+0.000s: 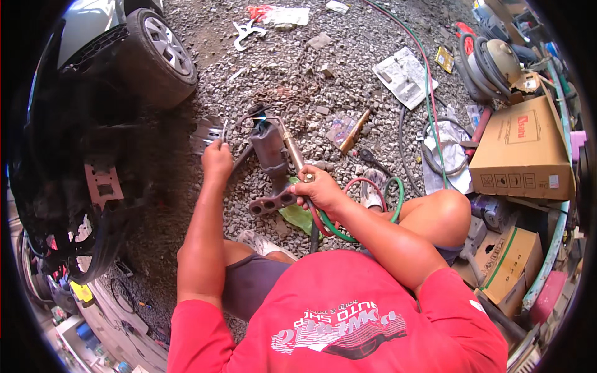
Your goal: Using an oxy-acetylene torch and welding rod to weld a metal exhaust component on the ground.
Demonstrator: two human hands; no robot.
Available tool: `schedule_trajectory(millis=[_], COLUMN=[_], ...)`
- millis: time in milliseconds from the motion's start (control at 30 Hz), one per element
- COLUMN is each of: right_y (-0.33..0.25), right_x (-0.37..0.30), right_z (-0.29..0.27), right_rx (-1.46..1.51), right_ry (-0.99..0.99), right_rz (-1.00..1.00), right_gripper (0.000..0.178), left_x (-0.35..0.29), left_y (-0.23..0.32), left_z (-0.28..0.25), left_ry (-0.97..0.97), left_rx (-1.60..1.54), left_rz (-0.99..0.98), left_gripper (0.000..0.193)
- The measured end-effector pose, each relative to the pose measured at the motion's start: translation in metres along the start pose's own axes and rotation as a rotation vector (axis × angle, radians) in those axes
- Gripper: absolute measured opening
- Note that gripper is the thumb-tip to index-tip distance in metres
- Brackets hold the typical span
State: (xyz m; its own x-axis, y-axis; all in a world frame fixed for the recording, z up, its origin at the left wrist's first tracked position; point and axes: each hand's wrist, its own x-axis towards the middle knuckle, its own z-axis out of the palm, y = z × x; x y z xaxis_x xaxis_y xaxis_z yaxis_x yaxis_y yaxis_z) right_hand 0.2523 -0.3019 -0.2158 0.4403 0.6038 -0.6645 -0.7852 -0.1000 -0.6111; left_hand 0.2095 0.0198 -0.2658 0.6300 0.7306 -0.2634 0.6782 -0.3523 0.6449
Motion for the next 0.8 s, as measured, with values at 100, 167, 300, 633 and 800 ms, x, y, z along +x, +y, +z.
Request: schedule_trajectory(millis=[100,167,300,633,800], right_y=[0.002,0.003,0.007,0.009,0.011], right_x=[0.002,0.004,0.009,0.010,0.009], right_z=[-0.007,-0.006,-0.003,0.009,0.013], right_rx=[-0.017,-0.033,-0.123,-0.165,-0.189], right_ry=[0.021,0.033,0.000,0.015,0.025], right_rz=[0.001,0.015,-0.030,-0.008,-0.018], right_gripper=[0.034,0.032,0.028,0.025,0.024], left_x=[-0.007,-0.002,-0.004,-0.002,0.000], left_y=[0.034,0.027,0.031,0.035,0.028], left_z=[-0.011,-0.011,-0.018,-0.017,-0.016], left_ry=[-0.001,-0.001,-0.016,-0.009,0.012], left_rx=[0.125,0.106,0.167,0.215,0.257], left_rz=[0.124,0.150,0.188,0.245,0.244], left_gripper=[0.031,0.030,0.030,0.033,0.034])
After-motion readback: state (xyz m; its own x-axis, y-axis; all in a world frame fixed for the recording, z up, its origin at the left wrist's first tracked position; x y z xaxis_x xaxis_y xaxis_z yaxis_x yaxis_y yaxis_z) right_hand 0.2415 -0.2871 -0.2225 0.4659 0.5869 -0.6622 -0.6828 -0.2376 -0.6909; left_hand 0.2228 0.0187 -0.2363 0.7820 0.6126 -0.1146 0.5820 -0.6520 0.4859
